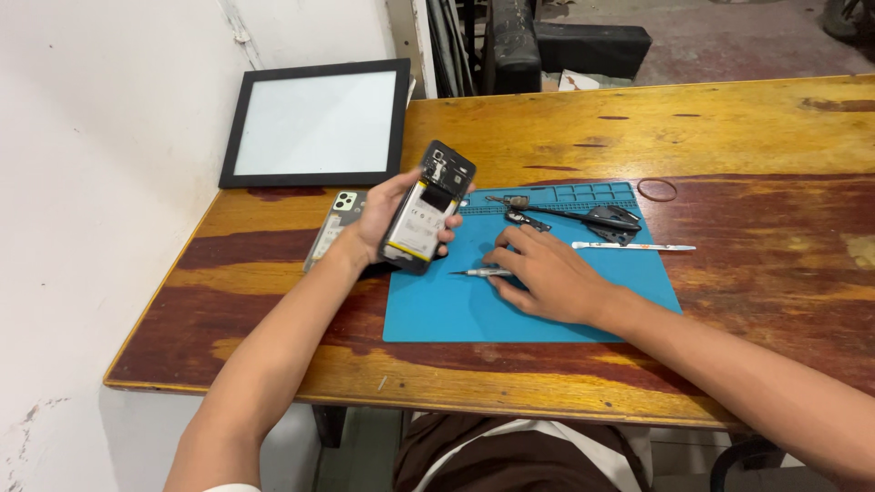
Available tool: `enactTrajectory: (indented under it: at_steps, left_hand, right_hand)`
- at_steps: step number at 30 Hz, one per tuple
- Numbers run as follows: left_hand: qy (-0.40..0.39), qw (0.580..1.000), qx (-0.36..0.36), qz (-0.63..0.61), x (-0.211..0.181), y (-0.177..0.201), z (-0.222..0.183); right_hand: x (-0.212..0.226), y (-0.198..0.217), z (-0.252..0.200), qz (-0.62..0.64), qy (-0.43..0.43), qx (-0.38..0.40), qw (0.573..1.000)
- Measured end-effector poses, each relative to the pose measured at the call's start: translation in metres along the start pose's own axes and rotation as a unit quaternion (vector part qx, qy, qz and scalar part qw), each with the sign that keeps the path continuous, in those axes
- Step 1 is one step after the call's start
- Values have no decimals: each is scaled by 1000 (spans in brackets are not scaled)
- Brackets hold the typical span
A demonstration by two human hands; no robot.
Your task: The person disassembles a smartphone, removes the back cover and battery, then uses a brush and screwdriver to clean and adjust internal components on a blue mat. The person handles the phone, battery, back cover, and various small parts while working at a wooden table.
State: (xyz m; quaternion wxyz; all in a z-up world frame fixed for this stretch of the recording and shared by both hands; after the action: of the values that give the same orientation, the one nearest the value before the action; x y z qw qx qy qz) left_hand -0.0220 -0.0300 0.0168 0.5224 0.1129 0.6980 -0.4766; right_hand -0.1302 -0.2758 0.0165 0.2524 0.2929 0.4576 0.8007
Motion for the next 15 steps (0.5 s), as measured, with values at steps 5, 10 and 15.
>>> enactTrajectory:
  at_steps: [5,10,15]
  left_hand:
    - [-63,988,-137,-22,16,-7,17]
    - [-111,961,-241,76,24,-2,22]
    - [-66,914,-335,220,22,-19,14]
  right_hand:
    - [-4,3,1,2,-3,-6,1000]
    - [-15,1,4,-31,-11,-15,999]
    - [-44,12,3,-97,-37,-36,994]
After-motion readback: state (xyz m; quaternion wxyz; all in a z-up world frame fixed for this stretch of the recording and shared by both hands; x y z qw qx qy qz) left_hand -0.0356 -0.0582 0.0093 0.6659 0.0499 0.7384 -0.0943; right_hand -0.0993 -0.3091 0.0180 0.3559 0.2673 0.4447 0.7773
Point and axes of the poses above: each hand's wrist, its own z-axis towards the middle knuckle, its own y-axis out of the back of the hand, x = y × z, the point moved 1 cm from there along z, towards the middle knuckle, and after that the axes turned 5 degrees about -y, right-handed, at the moved point
